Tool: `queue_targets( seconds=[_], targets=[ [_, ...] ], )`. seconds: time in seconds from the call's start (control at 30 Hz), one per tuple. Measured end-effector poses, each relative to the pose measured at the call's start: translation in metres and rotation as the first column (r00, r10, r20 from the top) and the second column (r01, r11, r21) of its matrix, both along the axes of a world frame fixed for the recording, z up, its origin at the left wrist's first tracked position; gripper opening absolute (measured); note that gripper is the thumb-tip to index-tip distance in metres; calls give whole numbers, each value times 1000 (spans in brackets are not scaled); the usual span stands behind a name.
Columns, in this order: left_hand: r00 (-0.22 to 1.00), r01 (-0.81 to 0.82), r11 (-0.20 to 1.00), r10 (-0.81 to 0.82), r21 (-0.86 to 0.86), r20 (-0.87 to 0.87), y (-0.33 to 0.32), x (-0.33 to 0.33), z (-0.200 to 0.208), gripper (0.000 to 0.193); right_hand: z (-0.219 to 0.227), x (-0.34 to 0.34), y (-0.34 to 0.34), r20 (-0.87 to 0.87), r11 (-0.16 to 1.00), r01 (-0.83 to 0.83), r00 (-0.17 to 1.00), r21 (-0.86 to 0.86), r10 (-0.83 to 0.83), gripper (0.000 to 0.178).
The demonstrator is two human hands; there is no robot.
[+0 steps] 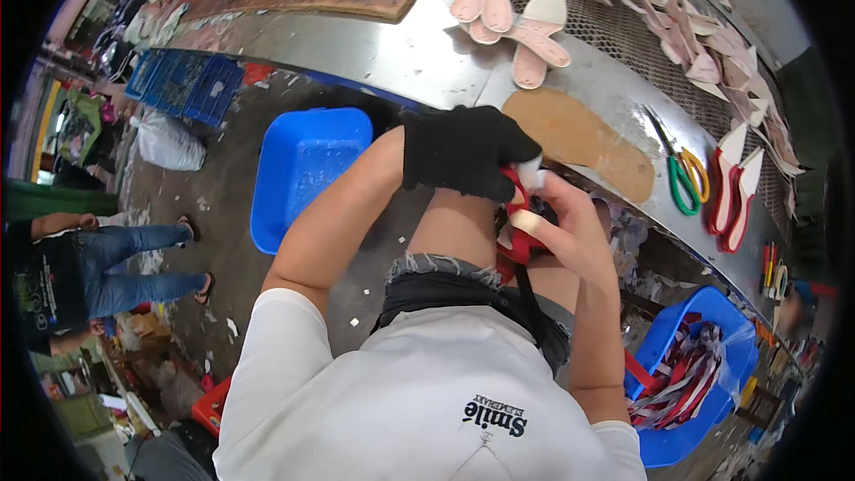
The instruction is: The recorder is assembling high-heeled shoe components by applying adhesive tape or lining to the insoles and trimming excess material.
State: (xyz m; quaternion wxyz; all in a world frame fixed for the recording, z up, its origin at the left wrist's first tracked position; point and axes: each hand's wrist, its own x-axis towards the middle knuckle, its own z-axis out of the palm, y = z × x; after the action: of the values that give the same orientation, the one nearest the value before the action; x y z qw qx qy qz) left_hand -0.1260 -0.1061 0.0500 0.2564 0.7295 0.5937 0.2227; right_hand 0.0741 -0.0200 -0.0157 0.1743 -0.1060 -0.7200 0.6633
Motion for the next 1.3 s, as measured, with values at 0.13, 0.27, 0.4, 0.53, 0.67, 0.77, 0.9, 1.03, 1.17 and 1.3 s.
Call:
queue_targets(
  seconds=[0.13,0.27,0.4,0.53,0.67,0.77,0.9,1.03,1.17,1.3],
  targets=[
    [999,-1,1000,2,-3,36,12,-16,-4,23,6,18,10,221,975,114,973,-189,-71,11],
    [869,-45,997,67,-56,491,28,-2,-38,14,-6,28,5,74,930,208,978,-304,-195,10],
    [298,-211,949,290,-233,909,33,44,-69,15,-16,35,8,195,978,194,965,-81,-176,14],
    [212,-484,827,427,-286,879,15,55,-72,14,-5,54,75,57,684,514,777,517,-627,20],
    [255,-426,856,424,-293,869,22,65,-71,13,-25,123,188,-18,109,215,517,970,-856,33],
    [295,-361,889,395,-281,870,23,71,-72,12,-27,136,211,171,216,42,472,976,-865,43],
    [120,-271,878,439,-396,891,18,74,-71,12,-22,130,207,191,288,105,533,952,-825,39],
    [286,-398,849,475,-348,832,6,70,-76,16,-13,132,149,299,740,404,730,537,-615,42],
    [800,-458,795,175,397,574,3,63,-82,26,-12,124,89,210,851,446,836,279,-507,48],
    [794,-493,816,281,302,539,-7,65,-85,31,-13,128,70,285,841,420,806,340,-518,42]
  ],
)
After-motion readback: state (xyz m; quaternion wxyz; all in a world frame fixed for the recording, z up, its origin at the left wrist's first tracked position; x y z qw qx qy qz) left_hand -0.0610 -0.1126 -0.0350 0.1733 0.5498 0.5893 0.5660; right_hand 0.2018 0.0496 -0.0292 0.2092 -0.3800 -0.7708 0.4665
